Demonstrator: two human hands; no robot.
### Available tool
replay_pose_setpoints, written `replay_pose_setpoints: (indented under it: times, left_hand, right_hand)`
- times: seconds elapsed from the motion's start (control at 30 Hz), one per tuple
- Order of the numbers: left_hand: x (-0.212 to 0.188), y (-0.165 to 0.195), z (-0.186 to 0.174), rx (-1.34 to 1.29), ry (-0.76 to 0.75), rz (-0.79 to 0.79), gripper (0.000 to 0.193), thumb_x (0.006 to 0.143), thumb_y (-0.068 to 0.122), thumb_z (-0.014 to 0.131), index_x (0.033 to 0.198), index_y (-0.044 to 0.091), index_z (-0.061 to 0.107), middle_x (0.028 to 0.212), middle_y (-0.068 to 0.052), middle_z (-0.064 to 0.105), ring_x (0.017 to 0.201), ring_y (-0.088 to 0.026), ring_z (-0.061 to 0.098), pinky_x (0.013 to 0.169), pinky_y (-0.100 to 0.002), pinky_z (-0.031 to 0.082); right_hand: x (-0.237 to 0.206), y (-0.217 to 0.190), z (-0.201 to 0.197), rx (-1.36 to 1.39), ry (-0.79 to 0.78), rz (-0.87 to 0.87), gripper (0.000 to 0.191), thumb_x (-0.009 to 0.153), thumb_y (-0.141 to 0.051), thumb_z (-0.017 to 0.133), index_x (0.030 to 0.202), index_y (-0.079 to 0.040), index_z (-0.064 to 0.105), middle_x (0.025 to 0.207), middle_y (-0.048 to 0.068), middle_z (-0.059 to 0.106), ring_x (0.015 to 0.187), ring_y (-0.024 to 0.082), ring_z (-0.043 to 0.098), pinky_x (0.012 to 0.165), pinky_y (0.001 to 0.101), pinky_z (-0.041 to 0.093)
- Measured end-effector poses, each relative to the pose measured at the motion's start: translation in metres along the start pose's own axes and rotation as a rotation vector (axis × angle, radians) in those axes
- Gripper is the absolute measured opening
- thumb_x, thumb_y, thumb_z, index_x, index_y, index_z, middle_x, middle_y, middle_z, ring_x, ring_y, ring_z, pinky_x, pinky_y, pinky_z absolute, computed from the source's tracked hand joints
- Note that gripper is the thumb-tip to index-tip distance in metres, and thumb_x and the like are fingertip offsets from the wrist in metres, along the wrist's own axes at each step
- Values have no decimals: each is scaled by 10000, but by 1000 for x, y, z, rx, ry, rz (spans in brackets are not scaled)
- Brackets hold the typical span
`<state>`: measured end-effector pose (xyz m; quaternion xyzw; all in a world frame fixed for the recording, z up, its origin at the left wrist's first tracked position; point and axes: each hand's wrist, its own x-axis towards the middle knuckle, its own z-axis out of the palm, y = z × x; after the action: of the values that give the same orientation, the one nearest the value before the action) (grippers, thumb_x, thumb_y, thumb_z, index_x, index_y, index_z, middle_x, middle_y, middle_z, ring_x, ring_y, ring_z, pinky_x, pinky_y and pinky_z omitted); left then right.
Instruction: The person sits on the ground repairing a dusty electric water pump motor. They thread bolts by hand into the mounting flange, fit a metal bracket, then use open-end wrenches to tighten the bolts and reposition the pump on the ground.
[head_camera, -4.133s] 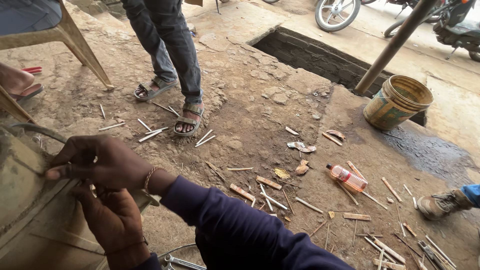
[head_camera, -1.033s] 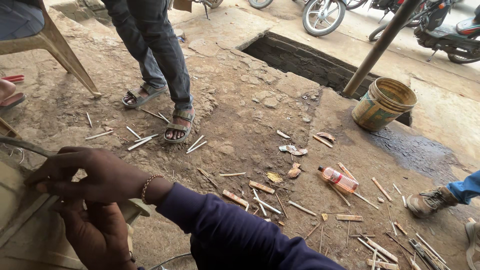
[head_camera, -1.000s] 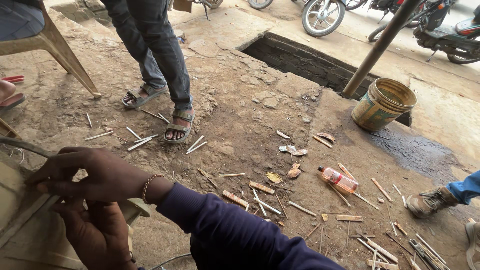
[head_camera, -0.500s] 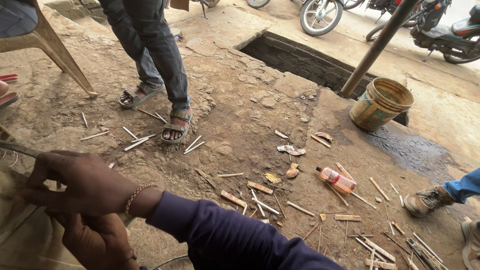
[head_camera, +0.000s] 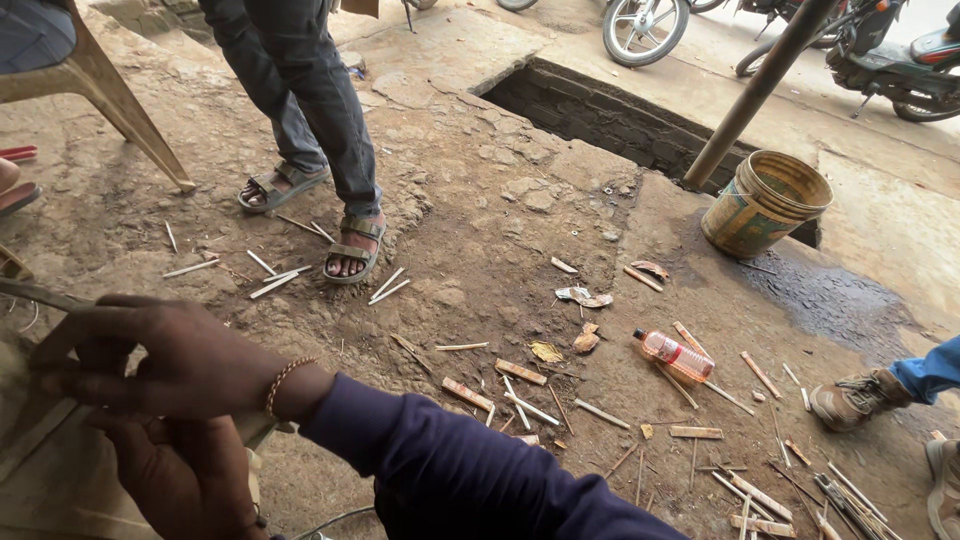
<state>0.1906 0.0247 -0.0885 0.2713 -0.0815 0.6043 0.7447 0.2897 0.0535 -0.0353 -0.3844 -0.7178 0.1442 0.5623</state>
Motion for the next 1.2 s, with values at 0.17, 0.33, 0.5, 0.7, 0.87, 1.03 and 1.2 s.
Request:
replay_pose_setpoints:
  times: [0.17,0.33,0.5,0.7,0.87,1.03,1.2]
  left_hand:
    - [-1,1,-11,-66,36,7,544,1136,329,686,1560,64,471,1573,20,497,1458,-62,438,1317,-232,357]
    - [2,-2,-9,103,69,68,610,1101,376,715,1580,79,484,1608,-13,494,1521,-89,434,1324,-224,359]
    - [1,2,13,30,158,28,630,1125,334,693,1598,-8,456,1622,-98,511,1573,-161,471,1327,-281,401]
    - [-5,6,35,133,248,-57,550,1136,258,588,1586,-10,422,1597,-100,490,1508,-156,511,1295,-308,463]
    - [0,3,37,278,205,-7,555,1119,272,596,1574,4,428,1572,-67,485,1483,-113,481,1275,-265,404]
    - [-1,6,18,9,78,29,578,1125,323,652,1600,64,449,1611,-15,518,1528,-103,477,1341,-287,375]
    - [-3,5,-17,-68,152,-44,521,1053,328,726,1480,85,553,1541,22,559,1506,-80,497,1329,-264,384]
  right_hand:
    - [-1,10,2,10,-58,61,243,1040,-443,665,1232,-296,697,1077,-42,702,875,94,752,835,245,625]
    - [3,15,8,-82,-28,67,209,1003,-453,677,1121,-284,710,1002,-63,718,852,88,715,783,244,593]
    - [2,10,22,-160,81,93,275,970,-482,713,1002,-211,673,977,-48,702,841,125,718,749,257,586]
    - [-9,-9,33,-229,172,168,321,978,-481,658,925,-166,619,934,-31,667,844,137,684,741,256,539]
    - [-4,-8,22,-203,94,208,345,979,-504,671,974,-160,658,909,-27,660,819,115,649,731,253,534]
    - [1,-1,2,26,-37,54,380,1027,-509,671,1257,-206,669,1097,-17,641,916,109,697,908,291,593]
    - [3,-4,-8,77,-72,-31,221,1081,-467,683,1213,-289,692,1114,-55,699,1049,118,684,961,280,585]
